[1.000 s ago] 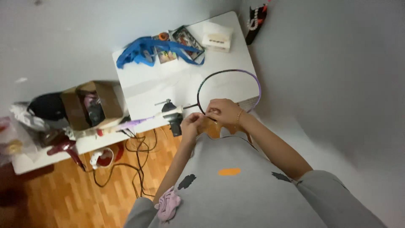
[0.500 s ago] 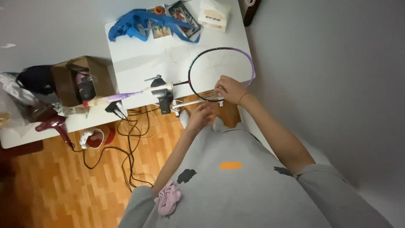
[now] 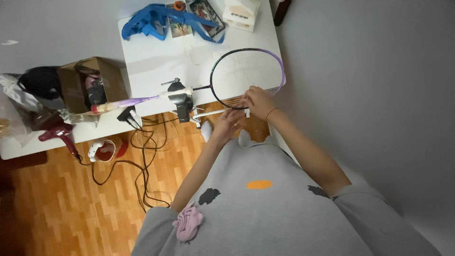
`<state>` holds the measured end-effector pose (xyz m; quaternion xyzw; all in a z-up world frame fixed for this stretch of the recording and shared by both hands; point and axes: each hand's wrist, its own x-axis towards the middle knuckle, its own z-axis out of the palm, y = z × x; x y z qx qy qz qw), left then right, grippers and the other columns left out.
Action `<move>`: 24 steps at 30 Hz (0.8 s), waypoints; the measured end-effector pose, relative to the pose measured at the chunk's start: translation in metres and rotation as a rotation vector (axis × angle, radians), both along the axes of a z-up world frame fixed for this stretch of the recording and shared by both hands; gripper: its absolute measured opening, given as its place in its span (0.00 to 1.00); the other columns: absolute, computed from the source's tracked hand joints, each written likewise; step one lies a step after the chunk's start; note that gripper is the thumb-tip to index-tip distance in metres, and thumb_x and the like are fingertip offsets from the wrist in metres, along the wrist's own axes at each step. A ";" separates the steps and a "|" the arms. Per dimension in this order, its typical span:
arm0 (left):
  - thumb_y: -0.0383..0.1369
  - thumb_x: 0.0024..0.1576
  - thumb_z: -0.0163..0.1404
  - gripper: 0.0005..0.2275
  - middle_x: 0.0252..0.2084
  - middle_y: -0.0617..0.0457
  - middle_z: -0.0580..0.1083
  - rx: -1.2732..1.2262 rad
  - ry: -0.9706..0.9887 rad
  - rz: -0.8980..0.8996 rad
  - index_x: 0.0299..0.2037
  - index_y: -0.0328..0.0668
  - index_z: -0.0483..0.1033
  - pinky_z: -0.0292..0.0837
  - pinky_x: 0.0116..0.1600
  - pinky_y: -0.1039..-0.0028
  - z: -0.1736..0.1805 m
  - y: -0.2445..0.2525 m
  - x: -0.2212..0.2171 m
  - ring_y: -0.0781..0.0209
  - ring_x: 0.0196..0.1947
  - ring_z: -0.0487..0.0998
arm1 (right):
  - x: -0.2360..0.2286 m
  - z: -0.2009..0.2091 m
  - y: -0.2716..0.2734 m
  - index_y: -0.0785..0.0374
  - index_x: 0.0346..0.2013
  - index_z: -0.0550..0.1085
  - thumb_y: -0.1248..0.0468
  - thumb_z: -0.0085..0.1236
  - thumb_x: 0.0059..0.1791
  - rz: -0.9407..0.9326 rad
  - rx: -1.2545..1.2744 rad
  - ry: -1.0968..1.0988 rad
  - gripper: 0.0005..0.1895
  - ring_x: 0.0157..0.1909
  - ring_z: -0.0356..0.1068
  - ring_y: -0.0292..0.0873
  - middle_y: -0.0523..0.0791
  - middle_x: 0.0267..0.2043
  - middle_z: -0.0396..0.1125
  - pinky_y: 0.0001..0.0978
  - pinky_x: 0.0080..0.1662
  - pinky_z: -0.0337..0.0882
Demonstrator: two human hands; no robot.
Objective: Applying grip tape to the handle and shaft of a clamped badminton racket.
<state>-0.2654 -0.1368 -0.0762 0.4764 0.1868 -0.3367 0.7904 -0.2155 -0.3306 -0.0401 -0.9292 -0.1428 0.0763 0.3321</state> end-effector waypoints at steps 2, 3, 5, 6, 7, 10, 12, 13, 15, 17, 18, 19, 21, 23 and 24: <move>0.28 0.63 0.42 0.20 0.61 0.47 0.71 -0.042 -0.005 0.014 0.67 0.39 0.59 0.71 0.58 0.64 -0.012 0.001 -0.002 0.55 0.60 0.72 | -0.001 0.001 0.001 0.64 0.35 0.77 0.60 0.56 0.52 -0.006 -0.006 -0.008 0.10 0.46 0.69 0.52 0.49 0.40 0.68 0.44 0.49 0.69; 0.27 0.62 0.42 0.21 0.61 0.47 0.70 -0.084 -0.008 0.028 0.67 0.39 0.58 0.69 0.56 0.65 -0.019 0.002 -0.004 0.55 0.60 0.71 | -0.002 0.001 0.002 0.64 0.35 0.77 0.59 0.57 0.52 -0.012 -0.011 -0.015 0.10 0.45 0.69 0.52 0.49 0.40 0.68 0.44 0.49 0.69; 0.28 0.63 0.42 0.22 0.62 0.50 0.70 -0.051 0.019 0.029 0.68 0.41 0.56 0.69 0.58 0.65 -0.008 0.000 -0.003 0.58 0.62 0.71 | -0.001 0.000 0.005 0.64 0.35 0.77 0.59 0.56 0.52 -0.020 -0.036 0.018 0.10 0.45 0.69 0.51 0.48 0.39 0.68 0.43 0.49 0.69; 0.28 0.63 0.42 0.22 0.63 0.53 0.69 -0.019 0.046 0.029 0.68 0.43 0.55 0.69 0.59 0.66 -0.002 0.000 -0.002 0.61 0.63 0.71 | -0.001 0.000 0.006 0.63 0.35 0.76 0.58 0.56 0.53 -0.029 -0.061 0.050 0.11 0.44 0.69 0.50 0.48 0.39 0.68 0.43 0.49 0.69; 0.28 0.63 0.42 0.22 0.63 0.53 0.69 -0.019 0.046 0.031 0.68 0.43 0.55 0.69 0.59 0.66 -0.005 0.000 -0.003 0.61 0.63 0.71 | -0.002 0.003 0.006 0.63 0.35 0.76 0.58 0.56 0.53 -0.027 -0.060 0.050 0.11 0.44 0.69 0.50 0.48 0.39 0.68 0.43 0.49 0.69; 0.27 0.64 0.43 0.22 0.63 0.50 0.69 -0.033 -0.009 0.016 0.69 0.40 0.58 0.67 0.58 0.66 -0.007 0.001 -0.006 0.59 0.63 0.70 | -0.004 0.010 0.005 0.63 0.35 0.76 0.58 0.56 0.52 -0.031 -0.069 0.045 0.10 0.44 0.69 0.50 0.48 0.39 0.68 0.43 0.49 0.69; 0.30 0.65 0.41 0.19 0.62 0.52 0.70 0.033 0.034 -0.030 0.67 0.43 0.62 0.71 0.61 0.67 -0.002 0.000 -0.008 0.61 0.62 0.72 | -0.005 0.015 0.004 0.64 0.35 0.76 0.60 0.56 0.52 -0.026 -0.048 0.016 0.10 0.45 0.69 0.50 0.48 0.40 0.68 0.43 0.48 0.69; 0.30 0.65 0.41 0.19 0.62 0.52 0.70 0.033 0.032 -0.030 0.67 0.43 0.62 0.71 0.61 0.67 -0.005 0.000 -0.008 0.61 0.62 0.72 | -0.004 0.013 0.003 0.64 0.35 0.76 0.60 0.56 0.52 -0.025 -0.048 0.014 0.10 0.45 0.69 0.50 0.48 0.40 0.68 0.43 0.48 0.69; 0.27 0.63 0.44 0.18 0.61 0.51 0.71 0.002 0.004 -0.043 0.64 0.39 0.68 0.70 0.60 0.66 -0.011 0.000 -0.009 0.59 0.59 0.72 | -0.003 0.006 0.001 0.64 0.36 0.76 0.61 0.56 0.52 -0.009 -0.025 0.027 0.09 0.45 0.69 0.50 0.48 0.40 0.68 0.43 0.48 0.70; 0.26 0.62 0.43 0.17 0.61 0.51 0.72 0.004 0.005 -0.039 0.63 0.40 0.68 0.71 0.60 0.66 -0.017 -0.003 -0.007 0.60 0.59 0.73 | 0.000 -0.001 0.001 0.64 0.36 0.76 0.61 0.56 0.52 -0.007 -0.028 0.034 0.09 0.45 0.69 0.50 0.48 0.40 0.68 0.42 0.48 0.70; 0.25 0.61 0.43 0.17 0.61 0.52 0.72 0.006 0.007 -0.036 0.61 0.40 0.69 0.72 0.59 0.65 -0.020 -0.004 -0.007 0.61 0.58 0.74 | 0.001 -0.004 0.001 0.64 0.36 0.76 0.61 0.56 0.53 -0.006 -0.031 0.044 0.09 0.44 0.69 0.50 0.48 0.40 0.68 0.42 0.49 0.70; 0.25 0.61 0.43 0.17 0.61 0.52 0.72 0.006 0.007 -0.036 0.61 0.40 0.69 0.72 0.59 0.65 -0.009 -0.005 -0.006 0.61 0.58 0.74 | 0.001 -0.003 0.000 0.64 0.36 0.76 0.61 0.56 0.53 -0.006 -0.031 0.044 0.09 0.44 0.69 0.50 0.48 0.40 0.68 0.42 0.49 0.70; 0.29 0.64 0.43 0.16 0.61 0.52 0.73 0.120 -0.008 -0.113 0.62 0.42 0.69 0.72 0.59 0.67 0.014 -0.007 -0.005 0.62 0.56 0.73 | 0.000 -0.002 -0.001 0.64 0.36 0.76 0.60 0.56 0.53 -0.010 -0.024 0.051 0.09 0.44 0.69 0.50 0.48 0.40 0.68 0.42 0.49 0.70; 0.29 0.64 0.43 0.16 0.61 0.53 0.73 0.122 -0.024 -0.134 0.62 0.42 0.69 0.72 0.59 0.68 0.017 -0.008 -0.005 0.63 0.56 0.73 | -0.001 0.004 0.000 0.64 0.35 0.76 0.59 0.56 0.53 -0.012 -0.020 0.048 0.10 0.45 0.69 0.50 0.48 0.40 0.68 0.42 0.48 0.70; 0.29 0.64 0.43 0.16 0.61 0.54 0.73 0.124 -0.041 -0.153 0.62 0.42 0.69 0.72 0.59 0.68 0.019 -0.008 -0.004 0.63 0.56 0.74 | -0.001 0.008 0.001 0.63 0.35 0.76 0.59 0.56 0.52 -0.014 -0.017 0.045 0.10 0.45 0.69 0.50 0.48 0.40 0.68 0.42 0.48 0.70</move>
